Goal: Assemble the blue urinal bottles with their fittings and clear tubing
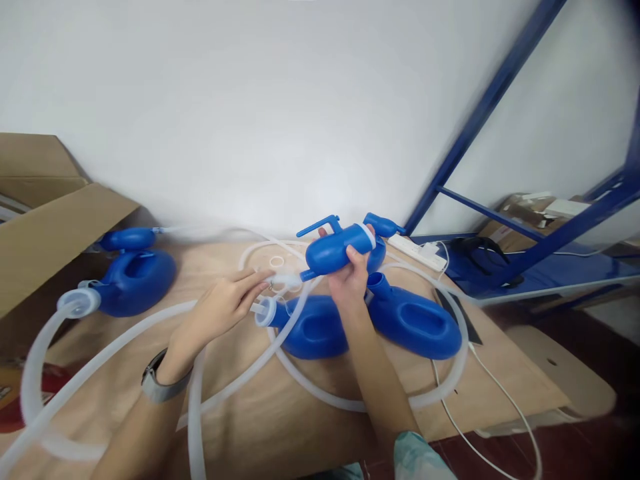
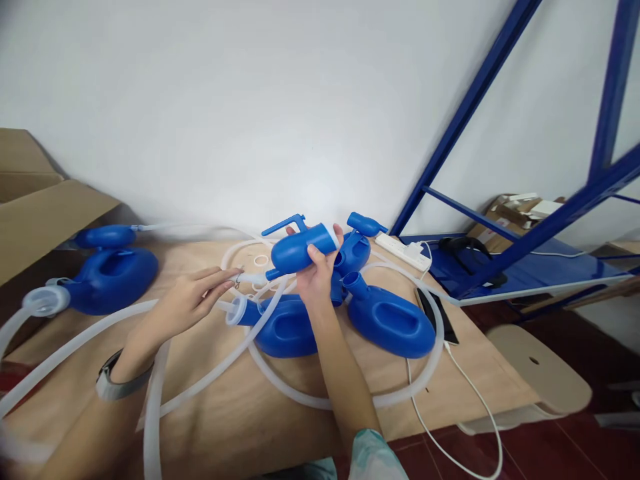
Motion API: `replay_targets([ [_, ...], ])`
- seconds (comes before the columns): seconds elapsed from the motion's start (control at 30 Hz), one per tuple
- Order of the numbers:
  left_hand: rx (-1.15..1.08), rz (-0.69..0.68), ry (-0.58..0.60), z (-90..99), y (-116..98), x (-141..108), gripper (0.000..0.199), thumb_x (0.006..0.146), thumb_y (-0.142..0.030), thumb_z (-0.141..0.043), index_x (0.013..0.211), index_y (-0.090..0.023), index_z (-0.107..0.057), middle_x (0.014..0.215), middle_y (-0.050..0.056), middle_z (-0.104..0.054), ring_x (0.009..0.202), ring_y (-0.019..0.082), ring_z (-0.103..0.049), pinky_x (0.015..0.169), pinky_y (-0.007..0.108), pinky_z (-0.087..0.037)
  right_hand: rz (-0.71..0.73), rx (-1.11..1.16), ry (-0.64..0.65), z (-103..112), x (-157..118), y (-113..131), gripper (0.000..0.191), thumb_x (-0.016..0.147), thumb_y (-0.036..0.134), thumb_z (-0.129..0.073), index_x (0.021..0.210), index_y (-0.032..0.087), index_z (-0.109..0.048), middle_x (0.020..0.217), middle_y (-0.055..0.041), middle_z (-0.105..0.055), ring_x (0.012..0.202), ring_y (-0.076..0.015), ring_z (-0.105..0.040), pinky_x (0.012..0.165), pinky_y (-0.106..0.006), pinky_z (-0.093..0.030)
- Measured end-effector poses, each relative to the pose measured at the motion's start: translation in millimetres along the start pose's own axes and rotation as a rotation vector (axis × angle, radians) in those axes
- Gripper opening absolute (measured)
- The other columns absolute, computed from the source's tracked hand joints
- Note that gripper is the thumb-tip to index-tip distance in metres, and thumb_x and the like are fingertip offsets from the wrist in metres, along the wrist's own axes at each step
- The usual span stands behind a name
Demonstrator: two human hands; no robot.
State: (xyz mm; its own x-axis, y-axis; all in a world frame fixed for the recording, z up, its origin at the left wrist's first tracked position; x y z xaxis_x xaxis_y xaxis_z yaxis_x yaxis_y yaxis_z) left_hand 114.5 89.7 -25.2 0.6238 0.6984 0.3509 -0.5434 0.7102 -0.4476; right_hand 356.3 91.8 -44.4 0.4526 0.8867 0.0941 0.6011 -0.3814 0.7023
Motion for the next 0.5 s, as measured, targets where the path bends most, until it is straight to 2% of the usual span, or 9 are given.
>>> replay_targets([
  [0.1,0.022,0.015,-0.029,-3.2,0,5,0.038,0.114,-0.037,-0.045,0.139,-0.021,-0.067,0.114,0.004,-0.074,0.091,0.016,-0.070,0.079,0.028,-0.048,0.070,-0.009,-0.016,0,1,3,0.077,0.076,0.045,-0.079,0.145,0.032,-0.047,0.143,-0.0073,-0.060,0.126,-0.0305,-0.068,0.108,-0.059,-0.055],
  [0.17,0.033,0.032,-0.042,-4.5,2,5,0.036,0.113,-0.037,-0.046,0.138,-0.021,-0.066,0.115,0.003,-0.073,0.091,0.016,-0.069,0.078,0.029,-0.047,0.110,-0.020,-0.020,2,4,5,0.070,0.074,0.045,-0.083,0.134,0.028,-0.051,0.139,-0.0076,-0.062,0.123,-0.0294,-0.070,0.108,-0.057,-0.056],
  [0.23,0.028,0.060,-0.052,-5.1,6,4,0.034,0.113,-0.037,-0.046,0.136,-0.022,-0.066,0.115,0.002,-0.073,0.091,0.016,-0.069,0.079,0.029,-0.047,0.137,-0.057,-0.009,7,8,5,0.066,0.069,0.042,-0.089,0.120,0.023,-0.051,0.130,-0.0069,-0.066,0.116,-0.0274,-0.072,0.108,-0.055,-0.057],
  [0.33,0.002,0.109,-0.084,-2.5,9,1,0.032,0.113,-0.036,-0.045,0.133,-0.021,-0.065,0.115,0.002,-0.073,0.085,0.015,-0.067,0.080,0.030,-0.047,0.181,-0.174,-0.014,19,12,4,0.066,0.060,0.042,-0.096,0.104,0.018,-0.053,0.111,-0.0063,-0.070,0.100,-0.0218,-0.073,0.103,-0.046,-0.060],
  [0.4,0.007,0.121,-0.071,-0.9,8,0,0.033,0.112,-0.040,-0.048,0.135,-0.022,-0.064,0.114,0.001,-0.072,0.076,0.013,-0.064,0.077,0.030,-0.046,0.186,-0.255,0.015,26,14,0,0.065,0.060,0.047,-0.096,0.103,0.017,-0.058,0.109,-0.0087,-0.070,0.099,-0.0214,-0.072,0.099,-0.042,-0.062],
  [0.5,0.003,0.090,-0.025,-0.7,4,0,0.041,0.110,-0.046,-0.054,0.146,-0.026,-0.059,0.101,-0.002,-0.071,0.066,0.010,-0.059,0.070,0.027,-0.044,0.189,-0.360,0.141,29,15,-4,0.071,0.062,0.053,-0.096,0.114,0.015,-0.065,0.121,-0.0140,-0.068,0.111,-0.0254,-0.070,0.099,-0.042,-0.061],
])
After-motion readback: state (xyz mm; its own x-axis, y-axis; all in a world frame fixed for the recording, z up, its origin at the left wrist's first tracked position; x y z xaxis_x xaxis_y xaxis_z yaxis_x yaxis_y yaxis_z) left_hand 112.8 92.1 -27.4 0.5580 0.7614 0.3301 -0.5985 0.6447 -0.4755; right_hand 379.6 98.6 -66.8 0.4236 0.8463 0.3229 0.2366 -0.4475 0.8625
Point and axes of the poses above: each hand's wrist, its own x-axis towards the middle knuckle, its own z-axis out of the back of the hand, y = z × x, the point moved 5 cm from there along x, towards the middle knuckle
